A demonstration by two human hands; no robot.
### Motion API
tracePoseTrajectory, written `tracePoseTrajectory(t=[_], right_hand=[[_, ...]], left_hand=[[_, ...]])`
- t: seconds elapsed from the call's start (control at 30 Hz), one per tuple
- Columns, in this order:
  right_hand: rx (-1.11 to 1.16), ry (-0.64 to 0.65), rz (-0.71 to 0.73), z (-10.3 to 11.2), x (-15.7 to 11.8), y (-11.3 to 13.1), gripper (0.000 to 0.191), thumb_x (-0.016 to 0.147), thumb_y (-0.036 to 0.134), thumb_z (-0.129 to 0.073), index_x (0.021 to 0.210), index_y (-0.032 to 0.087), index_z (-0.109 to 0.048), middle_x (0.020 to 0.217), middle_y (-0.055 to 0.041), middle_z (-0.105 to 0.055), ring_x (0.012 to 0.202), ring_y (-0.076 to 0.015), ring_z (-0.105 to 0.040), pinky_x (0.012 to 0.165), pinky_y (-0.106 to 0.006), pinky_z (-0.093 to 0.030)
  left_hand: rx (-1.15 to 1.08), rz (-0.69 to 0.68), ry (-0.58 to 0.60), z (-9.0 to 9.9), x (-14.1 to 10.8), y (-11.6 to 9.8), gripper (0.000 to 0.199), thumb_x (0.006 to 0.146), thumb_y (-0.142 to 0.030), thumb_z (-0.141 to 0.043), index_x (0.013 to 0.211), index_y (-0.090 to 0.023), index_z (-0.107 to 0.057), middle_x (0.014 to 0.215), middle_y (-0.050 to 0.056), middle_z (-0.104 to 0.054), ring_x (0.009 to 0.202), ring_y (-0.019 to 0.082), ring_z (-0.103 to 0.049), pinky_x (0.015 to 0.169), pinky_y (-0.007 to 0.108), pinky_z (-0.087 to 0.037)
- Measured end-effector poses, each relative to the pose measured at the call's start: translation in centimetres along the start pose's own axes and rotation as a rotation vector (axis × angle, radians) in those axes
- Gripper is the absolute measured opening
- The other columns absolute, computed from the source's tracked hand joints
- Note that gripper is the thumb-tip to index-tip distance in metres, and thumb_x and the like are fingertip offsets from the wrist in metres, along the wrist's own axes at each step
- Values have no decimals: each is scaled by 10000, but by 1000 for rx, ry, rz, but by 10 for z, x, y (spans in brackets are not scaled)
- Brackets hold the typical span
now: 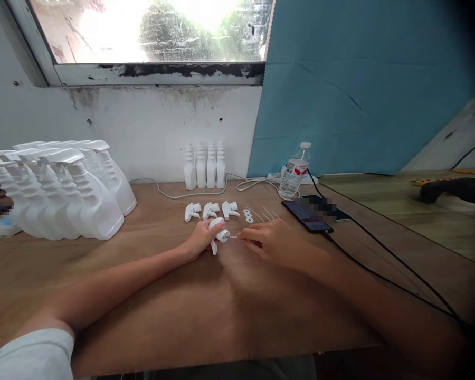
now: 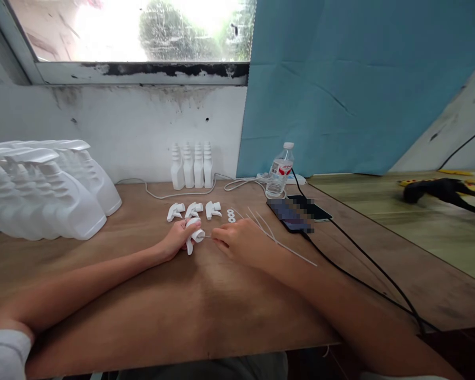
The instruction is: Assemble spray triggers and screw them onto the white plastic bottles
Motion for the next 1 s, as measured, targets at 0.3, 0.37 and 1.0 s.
tracePoseTrajectory(t=[0.3,0.37,1.0], right_hand=[[157,-126,-67,-18,0,-12,187,912,255,-502,966,200,-672,776,-25,-716,603,-130,-617,591,-243,-380],[165,-157,-67,-18,-1,-9,185,918,250,-501,955,195,-673,803,-29,-721,631,-129,-634,601,-238,-390],[275,-170,-193,-26,-1,-4,223,960,266,-413,956,189,-622,764,-26,-667,622,-125,-598,589,-219,-374]], left_hand=[[-94,-2,8,5,2,-6,401,782,-516,-586,620,-172,-459,436,-43,-425,330,46,-289,339,187,-170],[-113,0,0,6,1,-7,412,775,-521,-592,603,-173,-453,424,-41,-414,329,46,-281,340,193,-156],[-270,-16,-33,10,2,-11,458,751,-586,-586,633,-172,-430,454,-64,-378,338,21,-214,334,142,-133]])
Point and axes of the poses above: each hand's wrist, its own x-axis towards the middle knuckle, its own z-axis out of the back of the hand, y = z × x, the point moved 10 cm from there along x, towards the middle knuckle
